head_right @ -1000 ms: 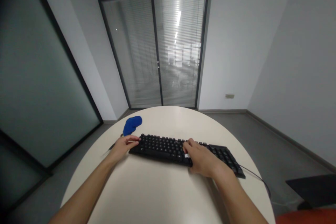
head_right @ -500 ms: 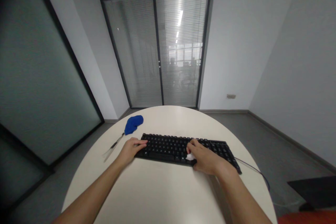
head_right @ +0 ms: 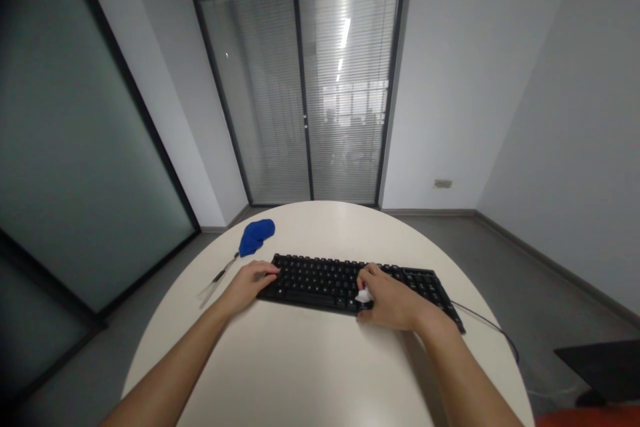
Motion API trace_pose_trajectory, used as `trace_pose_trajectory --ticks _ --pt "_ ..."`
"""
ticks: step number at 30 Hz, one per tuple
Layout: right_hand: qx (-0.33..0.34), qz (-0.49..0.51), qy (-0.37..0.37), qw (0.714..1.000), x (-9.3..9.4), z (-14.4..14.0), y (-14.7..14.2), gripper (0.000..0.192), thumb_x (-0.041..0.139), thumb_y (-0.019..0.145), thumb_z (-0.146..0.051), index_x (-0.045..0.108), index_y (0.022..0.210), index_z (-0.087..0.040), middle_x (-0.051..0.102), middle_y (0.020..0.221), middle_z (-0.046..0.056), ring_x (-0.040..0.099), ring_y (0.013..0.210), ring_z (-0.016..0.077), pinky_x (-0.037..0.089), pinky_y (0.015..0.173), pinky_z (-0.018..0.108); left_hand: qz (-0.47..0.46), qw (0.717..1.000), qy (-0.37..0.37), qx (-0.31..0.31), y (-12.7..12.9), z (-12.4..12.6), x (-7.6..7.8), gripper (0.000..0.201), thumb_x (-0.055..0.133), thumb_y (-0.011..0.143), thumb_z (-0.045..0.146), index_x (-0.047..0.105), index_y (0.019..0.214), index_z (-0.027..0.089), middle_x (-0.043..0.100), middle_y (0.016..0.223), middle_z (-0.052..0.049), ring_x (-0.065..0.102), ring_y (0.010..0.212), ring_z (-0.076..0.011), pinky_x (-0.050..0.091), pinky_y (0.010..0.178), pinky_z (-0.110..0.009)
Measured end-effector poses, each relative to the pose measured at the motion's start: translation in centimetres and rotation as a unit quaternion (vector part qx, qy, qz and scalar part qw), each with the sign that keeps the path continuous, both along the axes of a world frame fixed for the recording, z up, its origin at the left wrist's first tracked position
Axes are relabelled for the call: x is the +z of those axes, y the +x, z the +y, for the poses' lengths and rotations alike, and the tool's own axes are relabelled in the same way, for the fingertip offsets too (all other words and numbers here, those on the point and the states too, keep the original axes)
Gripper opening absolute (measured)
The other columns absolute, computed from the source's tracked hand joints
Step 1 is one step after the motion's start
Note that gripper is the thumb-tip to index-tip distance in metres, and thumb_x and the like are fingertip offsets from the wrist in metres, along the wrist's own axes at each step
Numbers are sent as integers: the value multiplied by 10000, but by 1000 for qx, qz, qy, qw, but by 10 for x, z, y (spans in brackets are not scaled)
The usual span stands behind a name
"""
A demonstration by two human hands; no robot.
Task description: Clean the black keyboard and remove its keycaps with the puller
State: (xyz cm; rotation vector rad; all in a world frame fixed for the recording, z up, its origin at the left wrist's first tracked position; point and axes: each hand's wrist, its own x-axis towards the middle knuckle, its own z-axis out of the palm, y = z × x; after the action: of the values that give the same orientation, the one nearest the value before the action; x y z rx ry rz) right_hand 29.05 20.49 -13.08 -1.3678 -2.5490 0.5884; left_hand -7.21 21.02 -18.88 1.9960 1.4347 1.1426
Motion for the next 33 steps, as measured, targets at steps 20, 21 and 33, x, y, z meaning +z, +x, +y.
trace_pose_trajectory --ticks 20,21,33 --pt "-8 71 188 980 -26 11 -33 372 456 952 -366 473 1291 -215 432 1436 129 412 1328 268 338 1107 442 69 996 52 -17 11 -4 3 142 634 865 234 738 962 246 704 1018 -51 598 998 -230 441 947 -383" --pt "-13 69 190 979 -30 13 -34 417 435 962 -378 440 1347 -218 381 1490 129 374 1365 267 313 1129 450 63 997 52 -16 11 -3 2 158 631 867 237 742 980 247 699 1029 -57 592 1011 -234 436 956 -390" --pt "-2 2 131 991 -40 11 -38 837 520 827 -700 371 1486 -206 297 1573 145 251 1447 335 169 1182 550 19 999 40 -12 12 4 -5 110 677 826 275 773 868 240 739 984 -54 601 1012 -246 412 978 -414"
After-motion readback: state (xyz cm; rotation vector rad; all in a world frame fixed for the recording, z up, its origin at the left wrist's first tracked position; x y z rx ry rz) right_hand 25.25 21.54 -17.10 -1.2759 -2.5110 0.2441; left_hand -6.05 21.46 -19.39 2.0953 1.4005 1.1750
